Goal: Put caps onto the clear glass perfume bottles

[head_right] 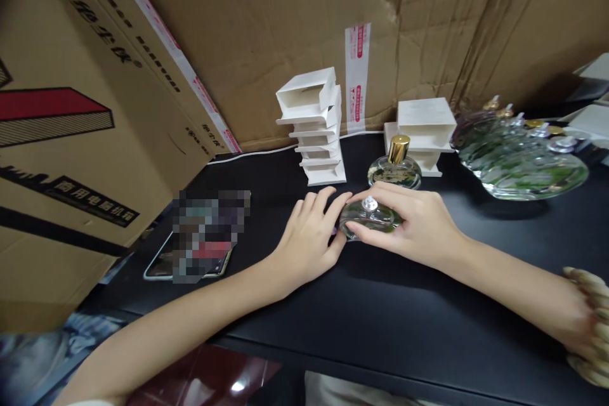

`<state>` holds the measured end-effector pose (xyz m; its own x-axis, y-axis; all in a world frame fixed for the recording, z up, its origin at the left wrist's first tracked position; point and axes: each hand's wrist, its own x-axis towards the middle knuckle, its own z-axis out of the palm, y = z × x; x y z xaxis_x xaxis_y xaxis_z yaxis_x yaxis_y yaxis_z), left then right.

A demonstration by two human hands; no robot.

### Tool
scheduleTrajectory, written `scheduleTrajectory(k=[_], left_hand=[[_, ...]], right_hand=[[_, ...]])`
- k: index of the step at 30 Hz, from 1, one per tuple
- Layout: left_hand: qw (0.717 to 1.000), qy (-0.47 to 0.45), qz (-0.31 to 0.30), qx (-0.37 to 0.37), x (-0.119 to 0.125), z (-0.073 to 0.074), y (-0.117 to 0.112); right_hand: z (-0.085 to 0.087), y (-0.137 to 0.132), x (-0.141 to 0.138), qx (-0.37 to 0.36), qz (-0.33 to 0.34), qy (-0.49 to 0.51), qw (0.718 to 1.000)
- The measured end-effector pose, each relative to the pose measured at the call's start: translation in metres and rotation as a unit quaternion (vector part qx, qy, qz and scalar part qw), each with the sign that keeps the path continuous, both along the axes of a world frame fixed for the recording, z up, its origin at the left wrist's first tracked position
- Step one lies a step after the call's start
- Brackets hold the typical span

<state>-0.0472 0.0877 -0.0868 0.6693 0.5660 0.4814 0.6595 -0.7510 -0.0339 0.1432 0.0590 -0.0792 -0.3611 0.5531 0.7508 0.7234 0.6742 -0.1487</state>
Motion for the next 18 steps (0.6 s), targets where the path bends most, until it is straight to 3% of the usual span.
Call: scheduleTrajectory(k=[2,11,18], left_hand=[[1.000,0.003,0.015,0.016,-0.0016,0.0020,-0.0010],[0.997,0.041,0.028,-0.057,-0.0004,0.0041,-0.0011],[0.999,0.033,0.012,-0.033,-0.0020,0.0040,-0.0031]], right_hand=[[0.0010,0.0000,0.0007,-0.002,-0.004,-0.002,1.000],[0.0038,-0.0019,0.0071,-0.009,-0.011,-0.021,1.000],[0.0059,-0.0032,0.0061,-0.005,-0.008,-0.037,0.999]])
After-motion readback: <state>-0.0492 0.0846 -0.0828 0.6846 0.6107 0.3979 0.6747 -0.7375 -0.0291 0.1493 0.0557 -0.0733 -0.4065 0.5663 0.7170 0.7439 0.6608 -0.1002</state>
